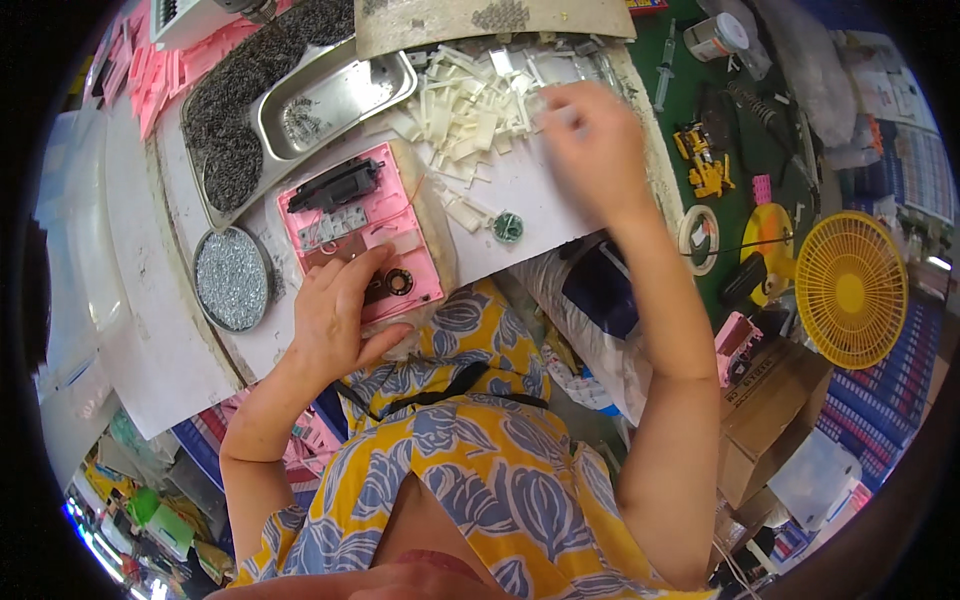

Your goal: Assembling electronic components into a pink plastic housing, including soldering wires and driving screws.

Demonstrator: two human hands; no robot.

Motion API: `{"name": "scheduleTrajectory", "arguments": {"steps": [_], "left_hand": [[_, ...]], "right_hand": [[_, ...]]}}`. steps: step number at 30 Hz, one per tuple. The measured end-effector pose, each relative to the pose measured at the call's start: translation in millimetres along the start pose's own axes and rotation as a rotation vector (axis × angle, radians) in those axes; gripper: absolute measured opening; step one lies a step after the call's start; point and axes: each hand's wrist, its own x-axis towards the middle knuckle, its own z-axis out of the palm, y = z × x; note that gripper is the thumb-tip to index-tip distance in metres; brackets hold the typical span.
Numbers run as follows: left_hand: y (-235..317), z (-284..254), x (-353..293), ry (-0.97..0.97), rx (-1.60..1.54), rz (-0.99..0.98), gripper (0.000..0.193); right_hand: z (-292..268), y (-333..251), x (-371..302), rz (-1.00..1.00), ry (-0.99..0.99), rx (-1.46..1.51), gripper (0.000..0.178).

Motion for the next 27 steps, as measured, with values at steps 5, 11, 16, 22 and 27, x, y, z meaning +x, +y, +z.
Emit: {"name": "scheduleTrajectory", "arguments": {"steps": [5,11,16,22,27], "left_hand": [[0.0,4.1,-0.6,0.006,0.025,0.004,0.087],[3.2,-1.0,3.1,0.01,-0.02,0.016,0.081],[21.4,-18.4,28.4,0.147,-0.426,-0.253,0.065],[21.0,-6.6,87.5,0.04,-1.019,-0.394,0.039],[24.0,-15.9,78.6,-0.058,-1.061,-0.413,0.026]], "right_hand": [[-6.8,74.0,69.0,0.201,0.158,-0.438,0.029],[1.0,80.0,59.5,0.109,0.164,-0.26,0.032],[-9.6,-6.7,6.2,0.436,-0.263,0.824,0.016],[17.9,-61.6,-55.0,0.474,-0.416,1.225,0.011],[6.1,-67.2,-55.0,0.3,-0.442,0.895,0.012]]}}
